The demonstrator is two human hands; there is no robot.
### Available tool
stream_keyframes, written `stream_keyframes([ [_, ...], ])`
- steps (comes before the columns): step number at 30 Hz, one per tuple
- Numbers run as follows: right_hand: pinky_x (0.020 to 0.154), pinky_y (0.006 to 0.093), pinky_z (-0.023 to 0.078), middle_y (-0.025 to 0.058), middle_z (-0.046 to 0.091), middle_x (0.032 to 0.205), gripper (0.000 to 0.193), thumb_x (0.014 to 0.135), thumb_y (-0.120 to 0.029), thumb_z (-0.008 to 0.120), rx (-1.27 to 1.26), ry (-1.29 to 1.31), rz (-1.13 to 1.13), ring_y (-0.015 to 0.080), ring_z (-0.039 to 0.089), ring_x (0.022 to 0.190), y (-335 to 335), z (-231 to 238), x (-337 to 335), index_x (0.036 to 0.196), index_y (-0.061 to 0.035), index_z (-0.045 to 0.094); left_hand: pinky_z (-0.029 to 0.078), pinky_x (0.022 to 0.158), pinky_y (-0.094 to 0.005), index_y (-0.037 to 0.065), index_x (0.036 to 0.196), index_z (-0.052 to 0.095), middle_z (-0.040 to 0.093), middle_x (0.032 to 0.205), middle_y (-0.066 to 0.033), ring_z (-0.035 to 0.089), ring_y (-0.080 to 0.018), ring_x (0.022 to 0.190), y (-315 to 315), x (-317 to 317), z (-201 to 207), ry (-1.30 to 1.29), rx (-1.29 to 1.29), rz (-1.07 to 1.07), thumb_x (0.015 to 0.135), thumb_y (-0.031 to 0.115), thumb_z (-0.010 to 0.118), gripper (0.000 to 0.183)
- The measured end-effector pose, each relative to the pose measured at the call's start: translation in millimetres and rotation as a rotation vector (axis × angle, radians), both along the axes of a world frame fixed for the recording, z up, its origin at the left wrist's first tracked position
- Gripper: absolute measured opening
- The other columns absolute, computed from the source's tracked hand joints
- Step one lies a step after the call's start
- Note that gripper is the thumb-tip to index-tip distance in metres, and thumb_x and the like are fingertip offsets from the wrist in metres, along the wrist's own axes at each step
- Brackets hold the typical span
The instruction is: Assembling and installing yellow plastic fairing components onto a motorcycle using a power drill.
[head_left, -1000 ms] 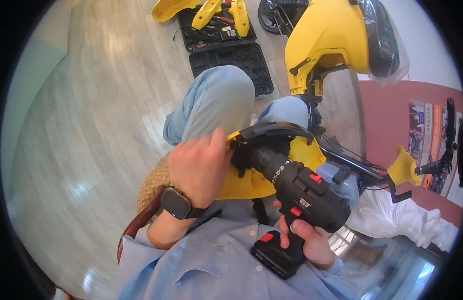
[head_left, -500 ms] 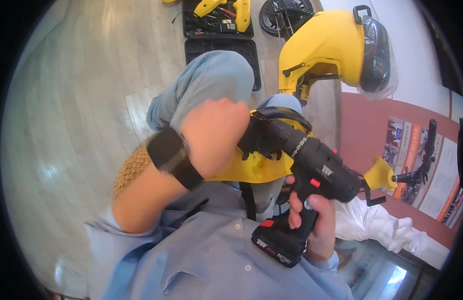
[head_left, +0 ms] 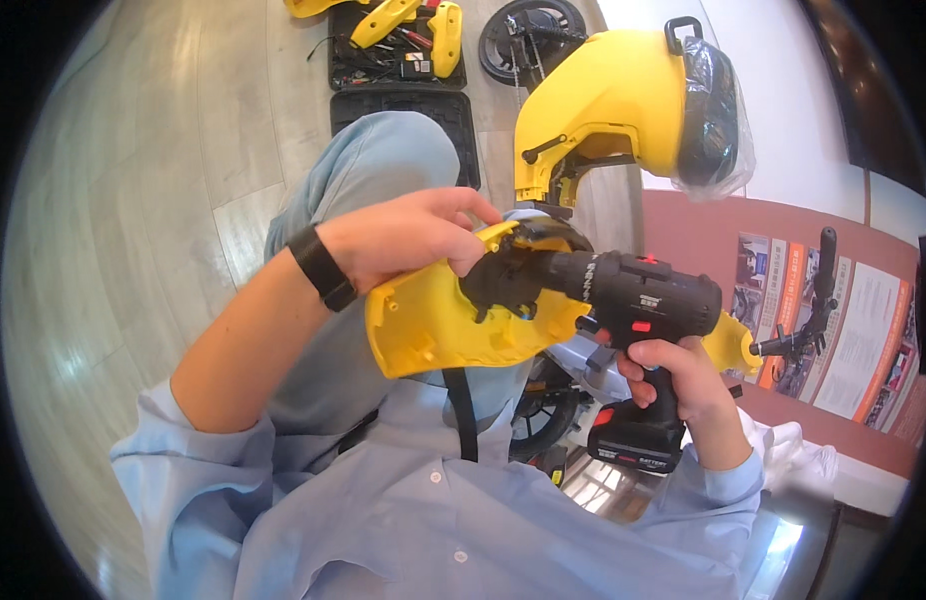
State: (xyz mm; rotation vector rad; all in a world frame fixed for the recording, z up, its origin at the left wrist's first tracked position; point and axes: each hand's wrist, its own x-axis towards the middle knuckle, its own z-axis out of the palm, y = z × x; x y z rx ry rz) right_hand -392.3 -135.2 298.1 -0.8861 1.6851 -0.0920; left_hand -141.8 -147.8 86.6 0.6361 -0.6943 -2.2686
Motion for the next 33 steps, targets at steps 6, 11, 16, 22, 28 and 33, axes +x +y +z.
stream_keyframes([
  [6,0.044,0.0237,0.045,0.0074,0.056,0.069,0.041,0.081,-0.009,0.065,0.011,-0.028,0.083,0.0129,0.052,0.048,-5,-5,1,0.118,0.0092,0.060,0.056,0.082,-0.0317,0.000,0.126,0.051,0.059,0.108,-0.0104,0.062,-0.0185,0.095,-15,-1,-17,0.100,0.159,-0.099,0.075,0.005,0.059,0.051],
  [11,0.047,0.0240,0.042,0.0047,0.054,0.070,0.038,0.086,-0.015,0.061,0.159,-0.128,-0.038,0.0113,0.051,0.049,-23,-6,-2,0.118,0.0046,0.060,0.057,0.087,-0.0357,0.004,0.133,0.047,0.062,0.115,-0.0123,0.066,-0.0223,0.099,-13,5,-19,0.133,0.097,-0.106,0.074,0.010,0.059,0.061],
  [16,0.047,0.0239,0.041,0.0038,0.053,0.071,0.043,0.087,-0.020,0.060,0.248,-0.215,-0.147,0.0105,0.048,0.049,-19,-19,-6,0.122,0.0041,0.056,0.056,0.088,-0.0385,0.005,0.129,0.056,0.067,0.117,-0.0118,0.067,-0.0233,0.098,-11,0,-29,0.386,0.382,-0.216,0.078,0.022,0.060,0.054],
  [22,0.047,0.0243,0.041,0.0034,0.052,0.072,0.043,0.088,-0.021,0.058,0.200,-0.191,-0.111,0.0104,0.046,0.049,-15,-25,-1,0.123,0.0036,0.055,0.056,0.086,-0.0387,0.003,0.121,0.063,0.072,0.109,-0.0130,0.069,-0.0255,0.092,-9,4,-33,0.380,0.420,-0.185,0.078,0.025,0.057,0.048],
  [28,0.047,0.0242,0.041,0.0036,0.052,0.071,0.043,0.087,-0.020,0.058,0.170,-0.184,-0.080,0.0107,0.047,0.049,-21,-25,3,0.123,0.0039,0.055,0.057,0.086,-0.0391,0.002,0.121,0.063,0.072,0.110,-0.0144,0.069,-0.0275,0.093,-10,4,-37,0.451,0.501,-0.170,0.080,0.023,0.054,0.047],
  [33,0.047,0.0240,0.041,0.0042,0.052,0.070,0.042,0.087,-0.018,0.058,0.243,-0.183,-0.054,0.0111,0.047,0.049,-28,-27,8,0.122,0.0042,0.055,0.056,0.088,-0.0387,0.003,0.125,0.061,0.071,0.113,-0.0140,0.069,-0.0266,0.096,-9,0,-42,0.544,0.478,-0.189,0.082,0.025,0.053,0.048],
])
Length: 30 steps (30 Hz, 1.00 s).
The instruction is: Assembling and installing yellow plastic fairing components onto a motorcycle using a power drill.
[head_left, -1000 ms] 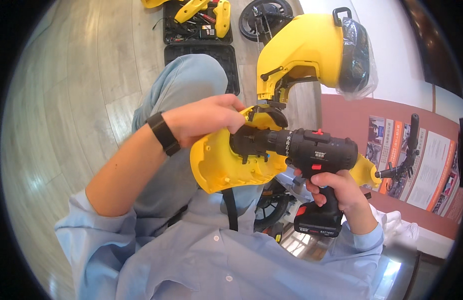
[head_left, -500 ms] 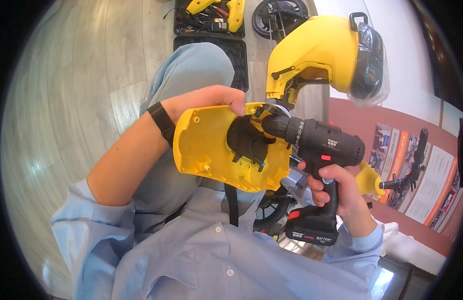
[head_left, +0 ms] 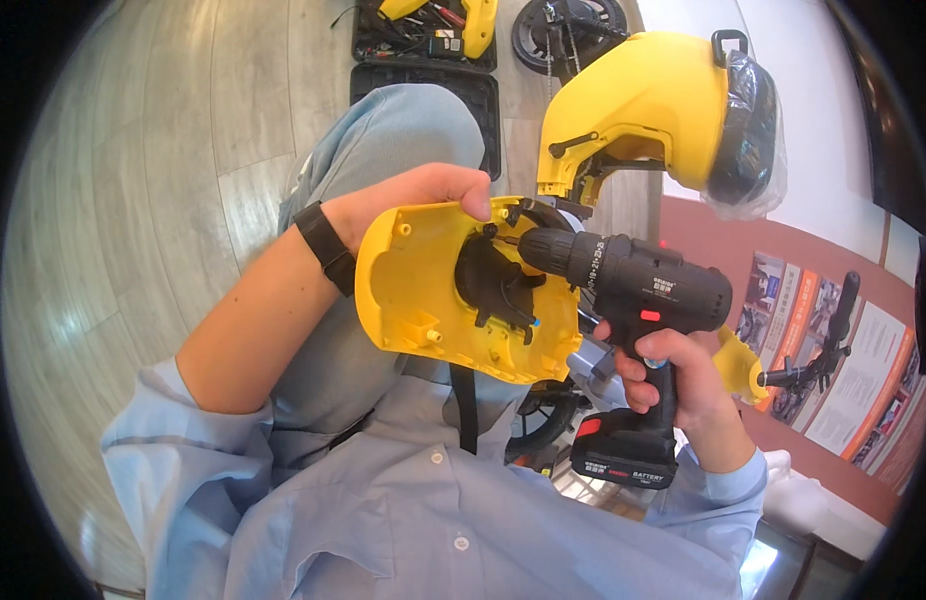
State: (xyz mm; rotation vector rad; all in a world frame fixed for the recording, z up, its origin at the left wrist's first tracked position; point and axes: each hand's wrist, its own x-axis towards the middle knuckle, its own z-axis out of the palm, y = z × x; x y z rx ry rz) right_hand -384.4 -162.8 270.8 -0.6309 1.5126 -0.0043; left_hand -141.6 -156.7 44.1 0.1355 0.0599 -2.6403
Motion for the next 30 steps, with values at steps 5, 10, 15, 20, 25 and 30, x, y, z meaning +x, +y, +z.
stream_keyframes([
  [5,0.046,0.0250,0.043,0.0064,0.053,0.071,0.040,0.085,-0.015,0.058,-0.043,0.034,0.012,0.0122,0.049,0.049,0,0,5,0.120,0.0055,0.056,0.056,0.089,-0.0386,0.004,0.128,0.059,0.069,0.117,-0.0131,0.068,-0.0252,0.099,-1,2,1,0.001,-0.014,0.023,0.083,0.025,0.053,0.050],
  [10,0.045,0.0258,0.043,0.0073,0.052,0.070,0.040,0.084,-0.013,0.057,-0.046,0.051,-0.001,0.0131,0.049,0.047,0,0,5,0.119,0.0060,0.056,0.055,0.090,-0.0371,0.003,0.129,0.058,0.069,0.118,-0.0129,0.067,-0.0239,0.100,1,3,0,0.008,-0.061,0.035,0.083,0.023,0.052,0.050],
  [15,0.045,0.0261,0.043,0.0076,0.053,0.070,0.041,0.083,-0.013,0.057,-0.065,0.042,-0.012,0.0133,0.049,0.047,-1,-2,4,0.119,0.0062,0.056,0.054,0.092,-0.0361,0.002,0.131,0.056,0.068,0.120,-0.0126,0.067,-0.0234,0.101,1,1,-3,-0.052,-0.112,0.070,0.083,0.022,0.052,0.052],
  [20,0.044,0.0261,0.043,0.0074,0.054,0.070,0.042,0.082,-0.014,0.058,-0.021,-0.001,-0.054,0.0136,0.049,0.046,-4,-5,-4,0.119,0.0067,0.056,0.054,0.093,-0.0362,0.003,0.132,0.056,0.068,0.120,-0.0121,0.067,-0.0233,0.102,1,2,-2,-0.023,-0.086,0.046,0.083,0.022,0.053,0.052],
  [25,0.044,0.0261,0.043,0.0074,0.053,0.069,0.041,0.082,-0.014,0.058,-0.026,0.020,-0.039,0.0136,0.049,0.046,-5,-4,1,0.117,0.0065,0.057,0.054,0.092,-0.0368,0.003,0.130,0.057,0.068,0.120,-0.0117,0.067,-0.0229,0.102,1,1,-4,-0.005,-0.079,0.020,0.083,0.024,0.053,0.051],
  [30,0.044,0.0260,0.043,0.0077,0.053,0.068,0.039,0.080,-0.011,0.057,-0.052,0.040,0.021,0.0138,0.049,0.046,-7,-2,3,0.115,0.0061,0.058,0.054,0.092,-0.0369,0.003,0.129,0.057,0.068,0.118,-0.0110,0.067,-0.0221,0.101,1,-1,-6,-0.013,-0.098,0.017,0.083,0.023,0.052,0.050],
])
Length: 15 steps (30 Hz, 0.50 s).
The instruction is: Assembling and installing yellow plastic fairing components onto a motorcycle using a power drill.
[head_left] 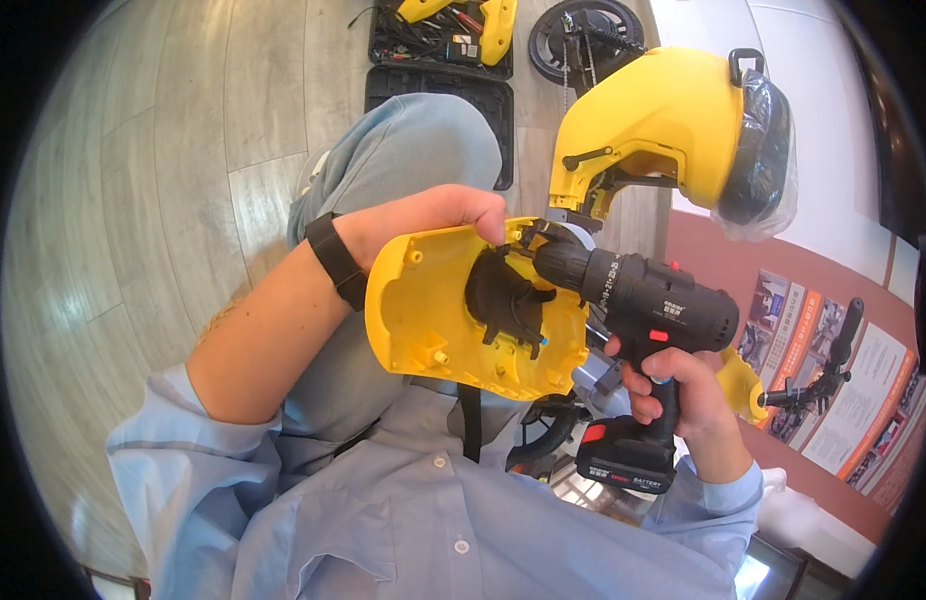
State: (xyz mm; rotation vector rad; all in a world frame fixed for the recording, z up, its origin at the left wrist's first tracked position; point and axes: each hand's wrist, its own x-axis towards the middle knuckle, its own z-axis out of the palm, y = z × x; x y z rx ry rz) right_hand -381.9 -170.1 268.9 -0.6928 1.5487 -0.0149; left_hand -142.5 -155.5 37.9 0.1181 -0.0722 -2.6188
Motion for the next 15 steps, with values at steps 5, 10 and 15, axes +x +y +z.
stream_keyframes([
  [5,0.044,0.0261,0.043,0.0091,0.055,0.071,0.036,0.078,-0.007,0.057,-0.020,0.027,0.056,0.0141,0.049,0.047,-8,2,4,0.112,0.0049,0.059,0.055,0.090,-0.0360,0.003,0.129,0.056,0.067,0.118,-0.0109,0.067,-0.0220,0.100,0,-2,-4,-0.020,0.012,0.003,0.083,0.021,0.051,0.050],
  [10,0.043,0.0266,0.044,0.0106,0.058,0.079,0.035,0.075,-0.003,0.057,-0.027,0.053,0.077,0.0142,0.049,0.047,-14,4,7,0.109,0.0035,0.059,0.055,0.092,-0.0357,0.001,0.132,0.055,0.067,0.121,-0.0117,0.067,-0.0227,0.102,0,-4,-7,-0.046,-0.067,0.092,0.082,0.017,0.049,0.053],
  [15,0.042,0.0265,0.044,0.0112,0.059,0.080,0.034,0.075,-0.003,0.057,-0.007,0.056,0.088,0.0140,0.050,0.047,-15,5,12,0.108,0.0030,0.059,0.055,0.092,-0.0364,0.000,0.133,0.055,0.066,0.122,-0.0121,0.067,-0.0231,0.102,0,-3,-2,-0.059,-0.020,0.052,0.081,0.016,0.049,0.055],
])
